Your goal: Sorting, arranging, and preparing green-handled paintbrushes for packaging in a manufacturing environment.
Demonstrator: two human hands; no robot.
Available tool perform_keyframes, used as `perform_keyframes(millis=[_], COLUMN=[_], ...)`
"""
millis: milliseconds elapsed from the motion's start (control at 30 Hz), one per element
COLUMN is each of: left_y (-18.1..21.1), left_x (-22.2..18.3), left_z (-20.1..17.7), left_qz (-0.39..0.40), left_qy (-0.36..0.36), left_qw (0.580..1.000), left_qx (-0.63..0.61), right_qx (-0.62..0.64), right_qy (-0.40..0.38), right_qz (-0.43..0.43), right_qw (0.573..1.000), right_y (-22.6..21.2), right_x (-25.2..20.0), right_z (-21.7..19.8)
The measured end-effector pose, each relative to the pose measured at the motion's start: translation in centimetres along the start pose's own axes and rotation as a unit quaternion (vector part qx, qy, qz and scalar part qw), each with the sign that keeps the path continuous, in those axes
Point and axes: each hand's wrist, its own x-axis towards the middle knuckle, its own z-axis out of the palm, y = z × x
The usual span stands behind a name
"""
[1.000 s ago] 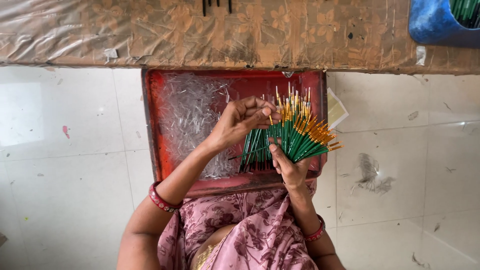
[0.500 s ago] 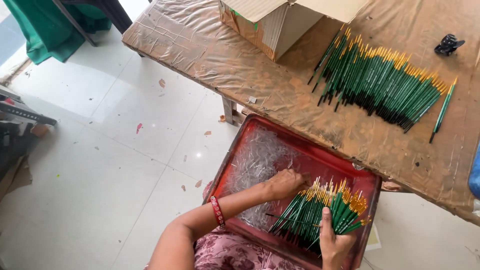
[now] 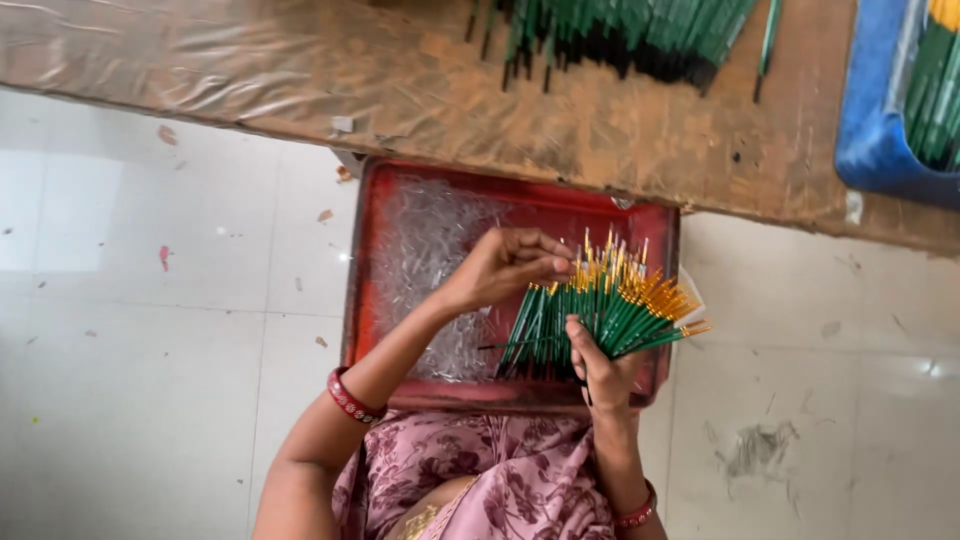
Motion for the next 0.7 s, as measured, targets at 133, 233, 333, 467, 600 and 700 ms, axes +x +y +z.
perform_keyframes(millis=[133, 233, 333, 467, 600, 700], left_y=[1.7, 2.5, 2.4, 1.3, 0.4, -0.1], left_x=[0.2, 0.1, 0.3, 0.2, 0.3, 0.4], left_z=[0.0, 0.1, 0.3, 0.9, 0.7, 0.5], left_qz=[0.002, 0.006, 0.004, -0.02, -0.045, -0.033], left_qy=[-0.01, -0.006, 0.0, -0.012, 0.031, 0.085], left_qw=[0.995, 0.995, 0.996, 0.997, 0.998, 0.986], left_qx=[-0.1, -0.098, -0.094, -0.08, -0.014, 0.136], right_qx=[-0.017, -0.031, -0.031, -0.007, -0.07, -0.267], right_qy=[-0.035, -0.05, -0.046, -0.053, -0.056, -0.089], right_qz=[-0.038, -0.044, -0.052, -0.053, -0.06, -0.282], right_qw=[0.999, 0.997, 0.997, 0.997, 0.994, 0.917], right_y=[2.0, 1.9, 1.0, 0.7, 2.3, 2.2], right_x=[0.3, 0.2, 0.3, 0.4, 1.4, 2.2], right_z=[-1.5, -1.2, -0.4, 0.0, -0.4, -0.7])
